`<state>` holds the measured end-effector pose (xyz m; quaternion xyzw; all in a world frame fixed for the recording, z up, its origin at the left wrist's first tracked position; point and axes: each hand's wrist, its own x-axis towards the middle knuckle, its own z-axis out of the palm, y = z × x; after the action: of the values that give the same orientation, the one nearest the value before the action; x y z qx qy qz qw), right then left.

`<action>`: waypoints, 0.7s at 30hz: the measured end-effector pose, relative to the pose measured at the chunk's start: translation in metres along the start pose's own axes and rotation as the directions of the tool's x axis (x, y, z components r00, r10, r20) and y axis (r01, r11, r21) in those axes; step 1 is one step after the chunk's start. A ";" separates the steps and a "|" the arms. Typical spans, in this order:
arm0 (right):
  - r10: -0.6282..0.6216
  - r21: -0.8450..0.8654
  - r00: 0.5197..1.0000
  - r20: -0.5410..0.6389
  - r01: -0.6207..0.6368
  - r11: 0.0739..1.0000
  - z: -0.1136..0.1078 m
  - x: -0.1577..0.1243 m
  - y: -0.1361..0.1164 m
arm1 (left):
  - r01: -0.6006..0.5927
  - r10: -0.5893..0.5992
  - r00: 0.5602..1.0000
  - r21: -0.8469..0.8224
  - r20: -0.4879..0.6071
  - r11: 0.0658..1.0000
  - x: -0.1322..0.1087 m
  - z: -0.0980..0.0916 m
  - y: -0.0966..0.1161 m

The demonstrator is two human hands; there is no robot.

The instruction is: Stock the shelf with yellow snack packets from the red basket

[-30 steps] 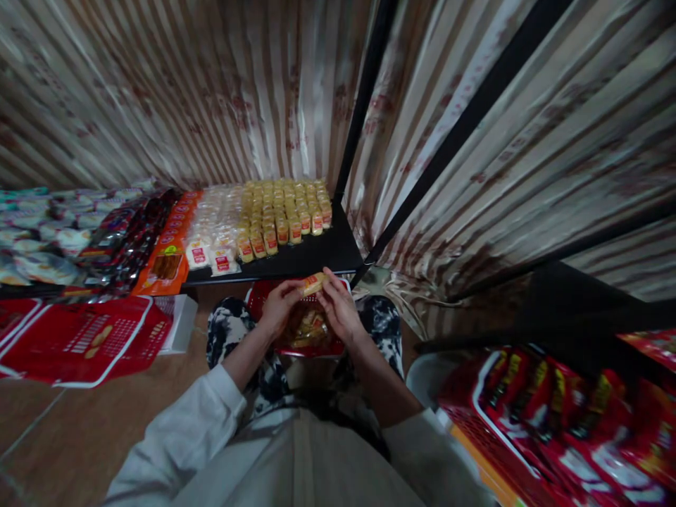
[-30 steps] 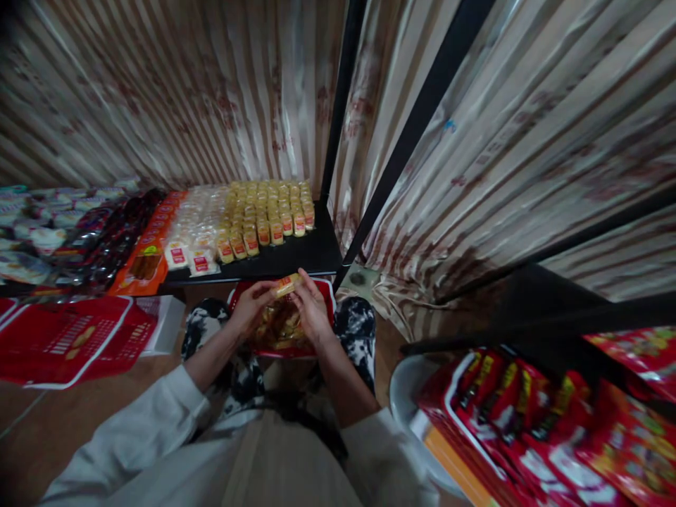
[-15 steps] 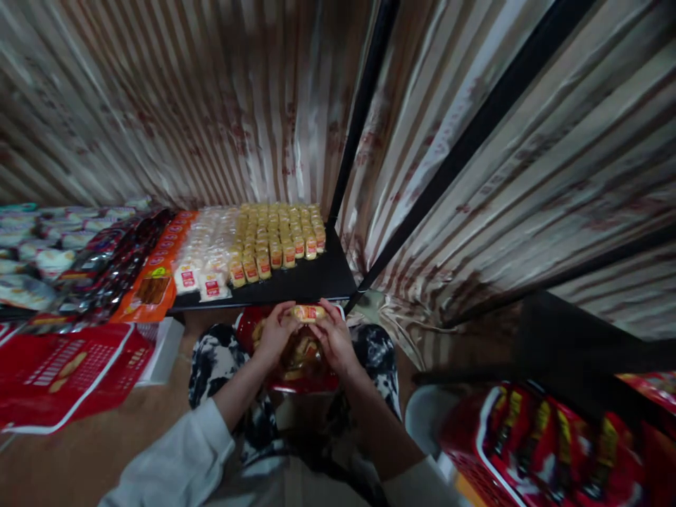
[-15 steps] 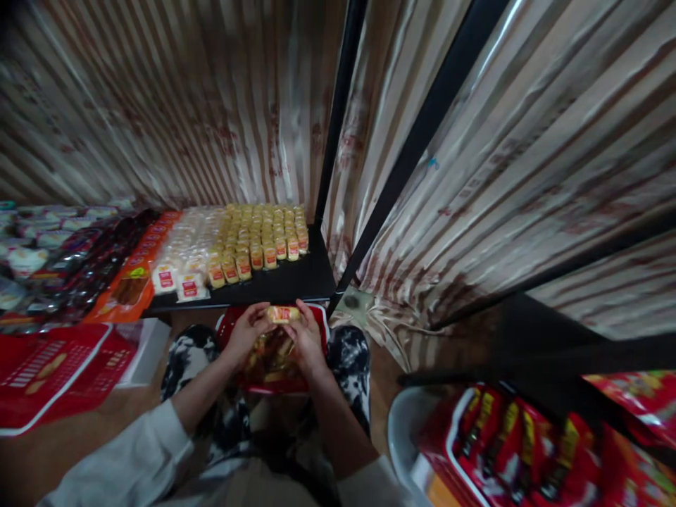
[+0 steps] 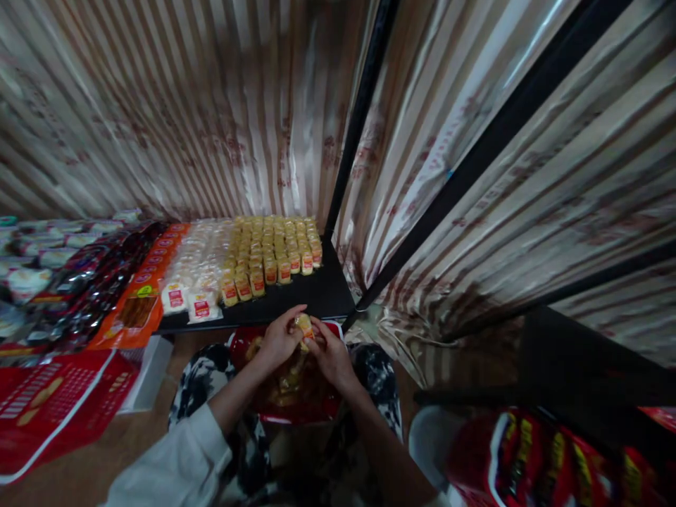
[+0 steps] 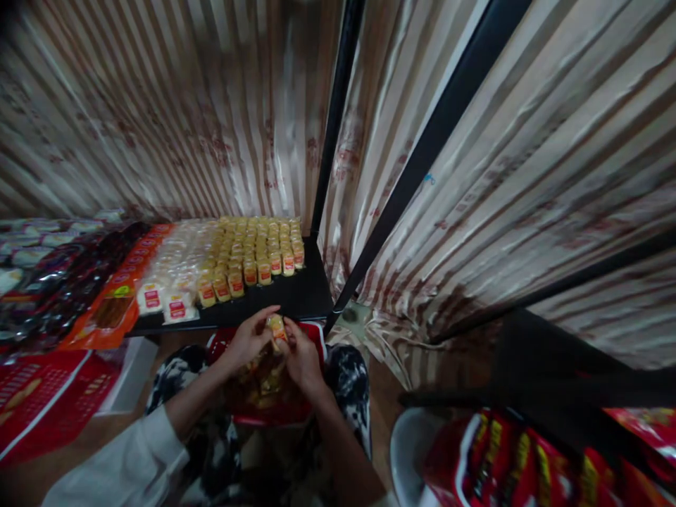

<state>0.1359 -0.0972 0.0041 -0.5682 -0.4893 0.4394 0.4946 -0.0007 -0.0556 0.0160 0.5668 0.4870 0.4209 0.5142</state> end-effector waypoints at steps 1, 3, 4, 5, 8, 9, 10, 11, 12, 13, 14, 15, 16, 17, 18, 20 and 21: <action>0.018 0.046 1.000 0.019 -0.019 0.999 0.001 0.003 0.000 | 0.008 -0.008 1.000 -0.016 0.001 1.000 0.003 0.002 0.001; 0.037 0.104 0.999 0.034 -0.040 0.994 0.001 0.012 0.001 | 0.014 -0.015 1.000 -0.055 -0.017 0.998 0.010 0.005 0.003; 0.043 0.126 0.999 0.028 -0.046 0.991 0.001 0.018 0.001 | 0.014 -0.017 0.999 -0.076 -0.039 0.997 0.014 0.007 0.005; 0.046 0.145 0.999 0.017 -0.048 0.988 0.001 0.025 0.002 | 0.009 -0.015 0.998 -0.092 -0.067 0.996 0.018 0.008 0.006; 0.031 0.174 0.998 -0.051 -0.022 0.984 0.002 0.049 0.005 | -0.036 0.023 0.984 -0.071 -0.177 0.997 0.028 0.013 0.008; 0.021 0.181 0.996 -0.081 -0.006 0.983 0.003 0.059 0.006 | -0.053 0.044 0.977 -0.038 -0.207 0.998 0.031 0.014 0.009; 0.008 0.180 0.993 -0.114 0.013 0.984 0.005 0.069 0.008 | -0.067 0.066 0.973 0.003 -0.222 0.998 0.033 0.015 0.009; -0.009 0.169 0.989 -0.147 0.034 0.985 0.006 0.079 0.010 | -0.079 0.088 0.971 0.049 -0.224 0.996 0.035 0.016 0.009; -0.027 0.149 0.983 -0.179 0.055 0.987 0.009 0.089 0.011 | -0.092 0.111 0.970 0.097 -0.215 0.991 0.037 0.016 0.009; -0.048 0.121 0.977 -0.208 0.075 0.990 0.011 0.100 0.013 | -0.106 0.134 0.972 0.148 -0.194 0.983 0.039 0.016 0.008; -0.070 0.087 0.970 -0.234 0.093 0.992 0.013 0.110 0.015 | -0.116 0.152 0.974 0.201 -0.170 0.973 0.042 0.017 0.008; -0.090 0.050 0.963 -0.253 0.106 0.993 0.016 0.119 0.016 | -0.121 0.163 0.976 0.259 -0.146 0.958 0.044 0.017 0.007; -0.107 0.015 0.958 -0.267 0.115 0.993 0.018 0.128 0.018 | -0.121 0.168 0.978 0.319 -0.122 0.940 0.047 0.017 0.006; -0.122 -0.019 0.953 -0.278 0.121 0.992 0.021 0.137 0.019 | -0.119 0.167 0.981 0.375 -0.098 0.919 0.049 0.017 0.005; -0.137 -0.054 0.949 -0.286 0.127 0.990 0.023 0.144 0.021 | -0.118 0.163 0.984 0.421 -0.074 0.899 0.052 0.016 0.004; -0.175 -0.117 0.941 -0.289 0.146 0.982 0.029 0.156 0.024 | -0.127 0.162 0.986 0.479 -0.034 0.869 0.056 0.016 0.000; -0.194 -0.141 0.938 -0.286 0.159 0.977 0.031 0.161 0.025 | -0.136 0.169 0.985 0.491 -0.023 0.861 0.058 0.015 -0.002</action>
<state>0.1302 0.0655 -0.0273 -0.6093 -0.4831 0.2732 0.5663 0.0237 -0.0007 0.0112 0.7008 0.5472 0.3424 0.3038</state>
